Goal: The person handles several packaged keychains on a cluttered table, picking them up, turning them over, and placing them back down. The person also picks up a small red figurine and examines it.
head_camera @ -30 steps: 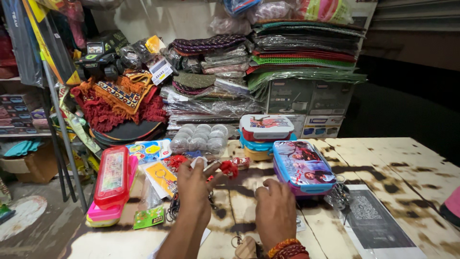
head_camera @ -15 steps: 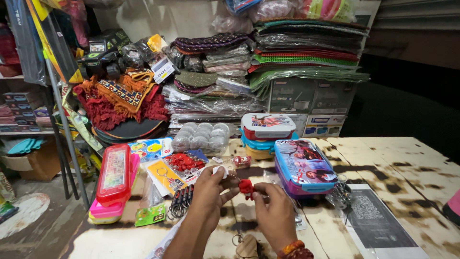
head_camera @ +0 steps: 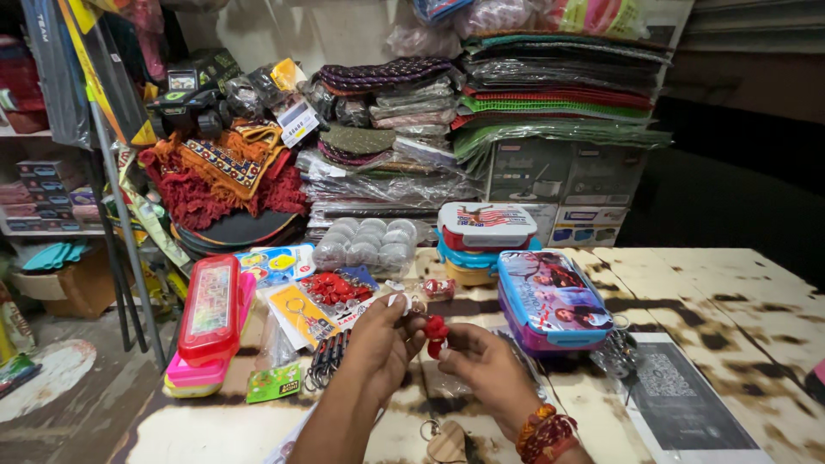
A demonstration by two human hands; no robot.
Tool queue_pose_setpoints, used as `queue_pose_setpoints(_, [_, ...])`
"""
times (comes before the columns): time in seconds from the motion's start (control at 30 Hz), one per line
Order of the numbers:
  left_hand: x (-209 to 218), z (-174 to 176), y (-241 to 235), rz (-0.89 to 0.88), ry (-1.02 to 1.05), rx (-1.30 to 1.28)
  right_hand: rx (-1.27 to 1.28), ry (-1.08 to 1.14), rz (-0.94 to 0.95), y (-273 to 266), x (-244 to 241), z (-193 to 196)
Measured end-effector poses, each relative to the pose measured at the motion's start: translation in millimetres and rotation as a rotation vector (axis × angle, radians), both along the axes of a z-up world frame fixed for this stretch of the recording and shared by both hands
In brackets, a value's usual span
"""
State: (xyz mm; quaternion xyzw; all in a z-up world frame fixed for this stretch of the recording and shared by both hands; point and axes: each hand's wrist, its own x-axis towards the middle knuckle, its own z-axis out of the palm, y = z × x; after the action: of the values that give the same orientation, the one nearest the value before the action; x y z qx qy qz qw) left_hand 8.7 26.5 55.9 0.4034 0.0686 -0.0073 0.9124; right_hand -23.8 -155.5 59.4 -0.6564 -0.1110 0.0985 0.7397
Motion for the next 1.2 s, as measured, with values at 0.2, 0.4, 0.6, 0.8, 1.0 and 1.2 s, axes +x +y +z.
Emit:
queue_pose_setpoints(0.2, [3,-1,0,-0.031,-0.060,-0.100,0.040,0.110,-0.021,5,4,-3])
queue_pose_setpoints(0.4, [-7,-12,-18,0.018,-0.002,0.074,0.321,0.212,-0.017,5,15,-7])
queue_pose_setpoints(0.6, [-6,-34,-14,-0.144,-0.146,0.211,0.345,0.209,-0.025,3,22,-17])
queue_pose_setpoints(0.8, [4,-34,-12,-0.181,-0.088,0.143,0.367,0.157,-0.059,3,33,-22])
queue_pose_setpoints(1.0, [3,-28,-15,-0.143,-0.104,0.136,0.459,0.142,-0.049,7,34,-23])
queue_pose_setpoints(1.2, [4,-36,-11,-0.102,-0.097,0.030,0.472,0.144,-0.101,14,23,-29])
